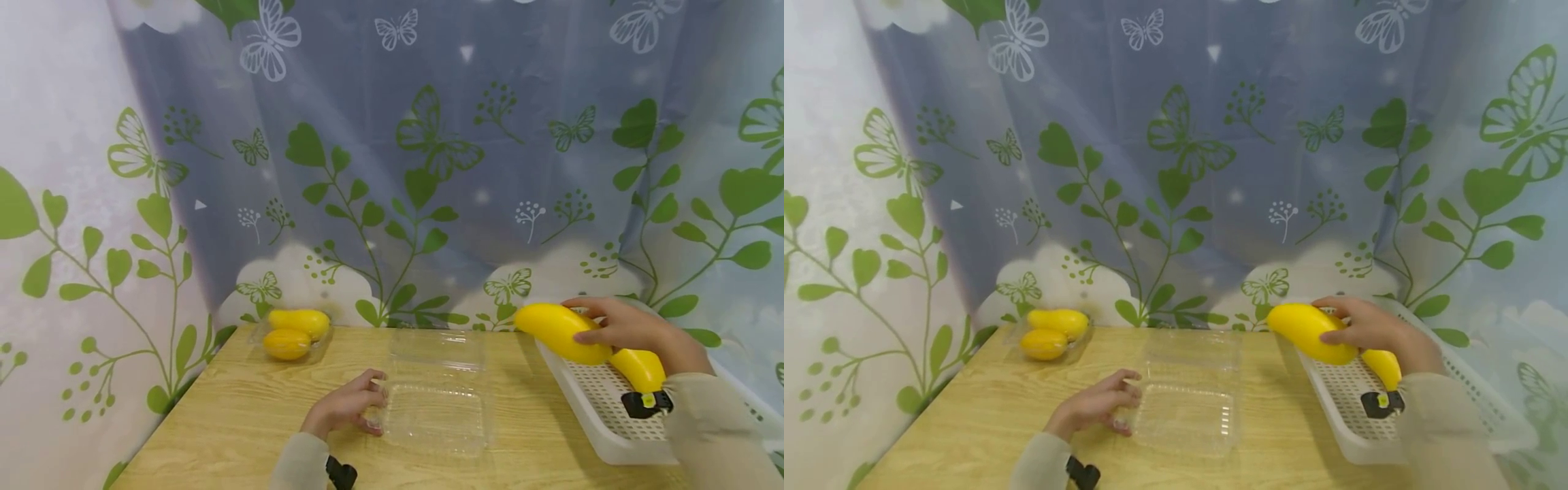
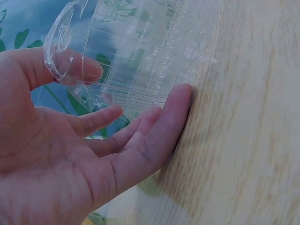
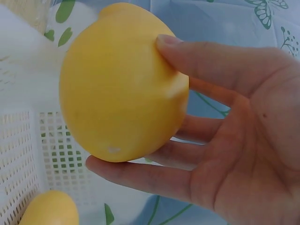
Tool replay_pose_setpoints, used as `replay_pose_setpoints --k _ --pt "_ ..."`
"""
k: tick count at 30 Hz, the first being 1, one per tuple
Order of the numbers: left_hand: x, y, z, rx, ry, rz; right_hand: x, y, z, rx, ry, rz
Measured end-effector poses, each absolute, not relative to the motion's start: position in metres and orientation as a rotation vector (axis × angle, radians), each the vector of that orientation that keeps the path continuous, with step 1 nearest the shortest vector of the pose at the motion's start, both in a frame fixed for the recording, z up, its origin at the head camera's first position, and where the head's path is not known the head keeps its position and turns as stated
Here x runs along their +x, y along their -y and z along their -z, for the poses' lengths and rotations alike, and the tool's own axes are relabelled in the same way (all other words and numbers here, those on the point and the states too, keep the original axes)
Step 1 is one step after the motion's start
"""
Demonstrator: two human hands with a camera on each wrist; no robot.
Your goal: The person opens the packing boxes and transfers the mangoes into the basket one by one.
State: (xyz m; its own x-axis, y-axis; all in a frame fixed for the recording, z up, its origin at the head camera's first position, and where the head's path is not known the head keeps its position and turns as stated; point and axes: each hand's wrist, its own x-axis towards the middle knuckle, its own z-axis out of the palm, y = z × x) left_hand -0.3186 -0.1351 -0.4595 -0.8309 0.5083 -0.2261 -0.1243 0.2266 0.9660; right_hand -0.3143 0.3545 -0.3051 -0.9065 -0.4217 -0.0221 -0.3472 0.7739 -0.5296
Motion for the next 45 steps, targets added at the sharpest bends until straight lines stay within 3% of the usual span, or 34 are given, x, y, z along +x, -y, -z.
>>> replay_pose_setpoints --k 45 --pt "-0.321 0.135 0.461 0.347 -1.998 -1.657 -0.332 -0.386 0.31 -0.505 -2.786 0.797"
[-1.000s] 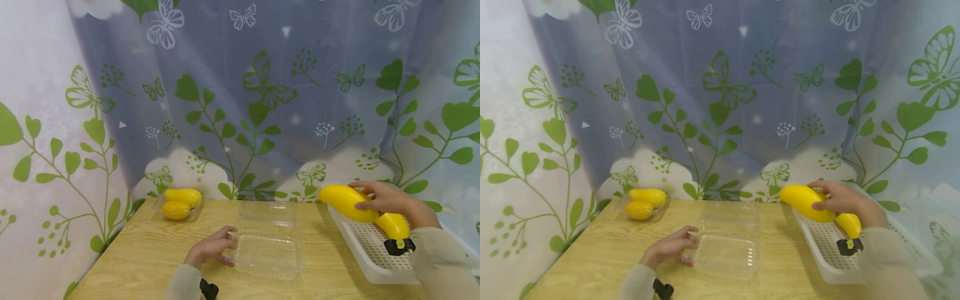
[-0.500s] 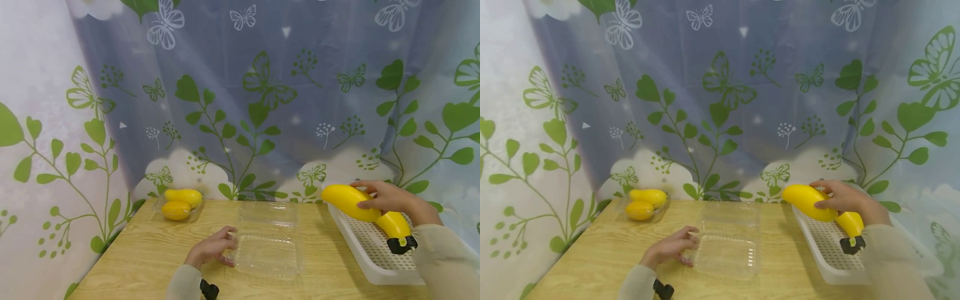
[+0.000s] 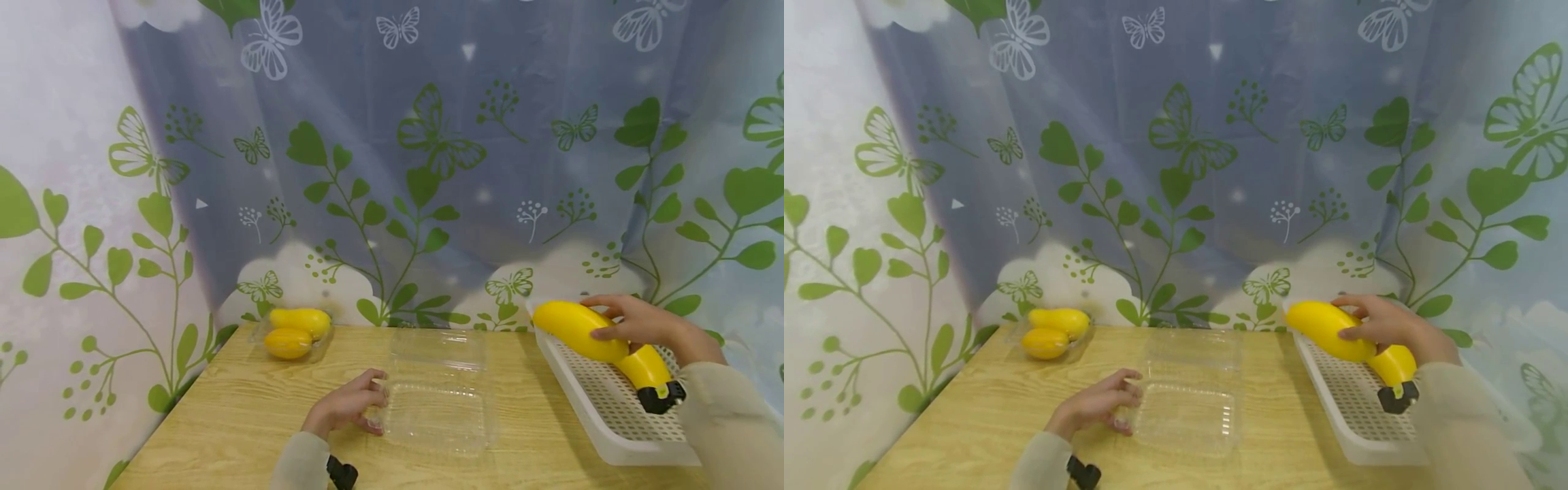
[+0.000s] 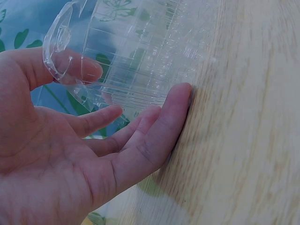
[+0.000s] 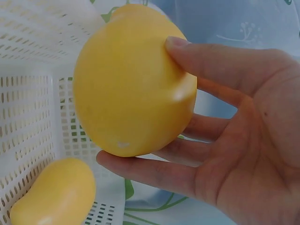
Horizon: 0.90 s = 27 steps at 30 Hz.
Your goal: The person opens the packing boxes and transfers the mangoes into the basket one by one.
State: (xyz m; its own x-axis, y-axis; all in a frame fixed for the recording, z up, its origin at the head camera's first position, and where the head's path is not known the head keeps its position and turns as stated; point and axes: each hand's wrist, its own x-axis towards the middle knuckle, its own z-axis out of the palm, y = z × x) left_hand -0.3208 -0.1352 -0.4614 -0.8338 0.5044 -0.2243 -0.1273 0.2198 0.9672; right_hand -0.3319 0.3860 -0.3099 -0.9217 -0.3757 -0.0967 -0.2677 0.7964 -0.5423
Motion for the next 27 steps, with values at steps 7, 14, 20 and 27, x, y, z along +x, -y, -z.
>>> replay_pose_setpoints --k 7,14,20,27 --pt "-0.32 0.135 0.461 0.342 -1.992 -1.66 -0.334 -0.391 0.313 -0.472 -2.782 0.793" --pt "-0.319 0.135 0.46 0.345 -1.995 -1.656 -0.337 -0.396 0.316 -0.439 -2.764 0.83" --pt "-0.319 0.136 0.459 0.342 -1.994 -1.65 -0.341 -0.404 0.319 -0.409 -2.763 0.832" --pt "-0.319 0.136 0.459 0.338 -2.0 -1.645 -0.344 -0.41 0.325 -0.367 -2.729 0.863"
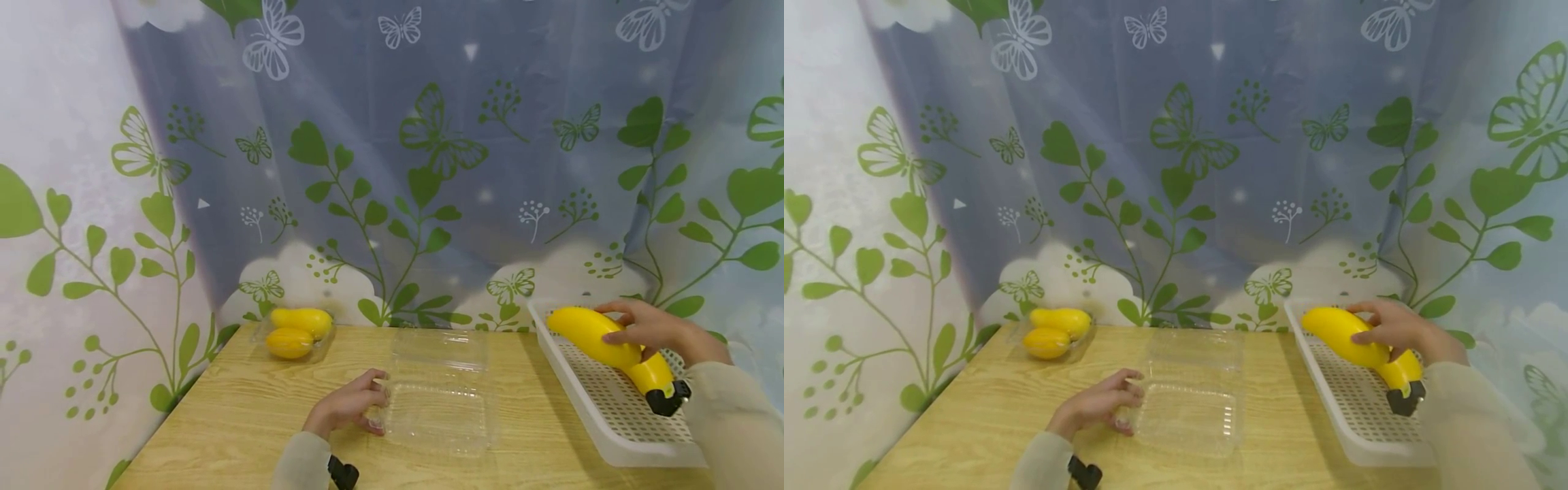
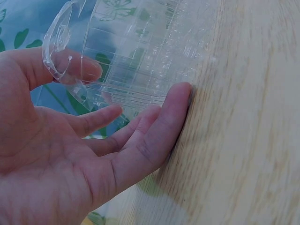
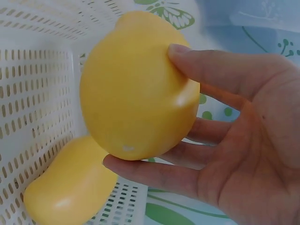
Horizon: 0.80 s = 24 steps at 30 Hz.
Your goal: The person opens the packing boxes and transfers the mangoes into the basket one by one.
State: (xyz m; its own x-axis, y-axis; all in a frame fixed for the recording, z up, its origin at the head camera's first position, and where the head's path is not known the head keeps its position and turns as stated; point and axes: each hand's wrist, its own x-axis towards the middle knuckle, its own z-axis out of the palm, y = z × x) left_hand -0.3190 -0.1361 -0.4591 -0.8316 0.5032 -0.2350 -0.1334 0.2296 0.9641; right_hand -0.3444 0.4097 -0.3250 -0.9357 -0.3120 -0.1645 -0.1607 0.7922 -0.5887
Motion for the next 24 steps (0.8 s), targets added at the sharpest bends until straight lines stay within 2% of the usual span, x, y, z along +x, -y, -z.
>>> replay_pose_setpoints --k 24 --pt "-0.317 0.136 0.458 0.345 -1.997 -1.663 -0.361 -0.42 0.354 -0.197 -2.658 0.804"
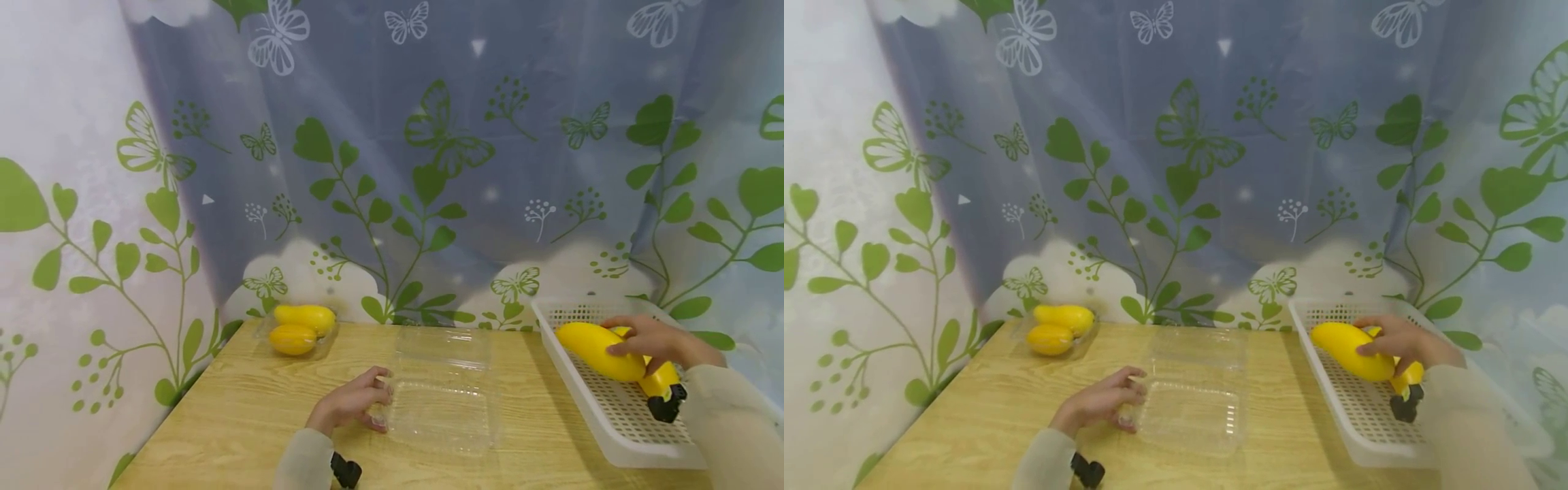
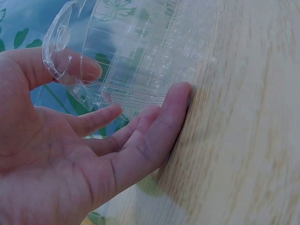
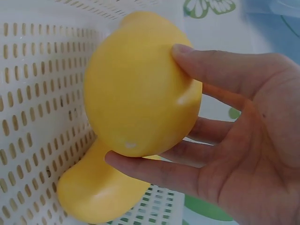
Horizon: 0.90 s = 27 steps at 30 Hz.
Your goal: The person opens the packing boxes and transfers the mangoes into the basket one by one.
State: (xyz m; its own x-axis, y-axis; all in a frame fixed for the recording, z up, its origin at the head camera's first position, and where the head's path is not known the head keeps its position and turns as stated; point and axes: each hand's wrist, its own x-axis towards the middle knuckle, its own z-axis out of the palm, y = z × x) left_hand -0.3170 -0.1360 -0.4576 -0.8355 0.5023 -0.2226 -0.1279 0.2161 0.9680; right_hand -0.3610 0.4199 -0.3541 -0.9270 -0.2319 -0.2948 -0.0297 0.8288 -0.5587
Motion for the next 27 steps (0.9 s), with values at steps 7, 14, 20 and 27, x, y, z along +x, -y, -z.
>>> replay_pose_setpoints --k 7,14,20,27 --pt "-0.319 0.136 0.46 0.341 -1.985 -1.667 -0.365 -0.421 0.364 -0.143 -2.626 0.842" --pt "-0.321 0.136 0.46 0.326 -1.99 -1.661 -0.364 -0.42 0.368 -0.15 -2.59 0.895" --pt "-0.32 0.137 0.459 0.326 -1.99 -1.654 -0.364 -0.417 0.373 -0.117 -2.574 0.899" --pt "-0.319 0.136 0.459 0.33 -1.987 -1.66 -0.366 -0.417 0.376 -0.09 -2.533 0.944"
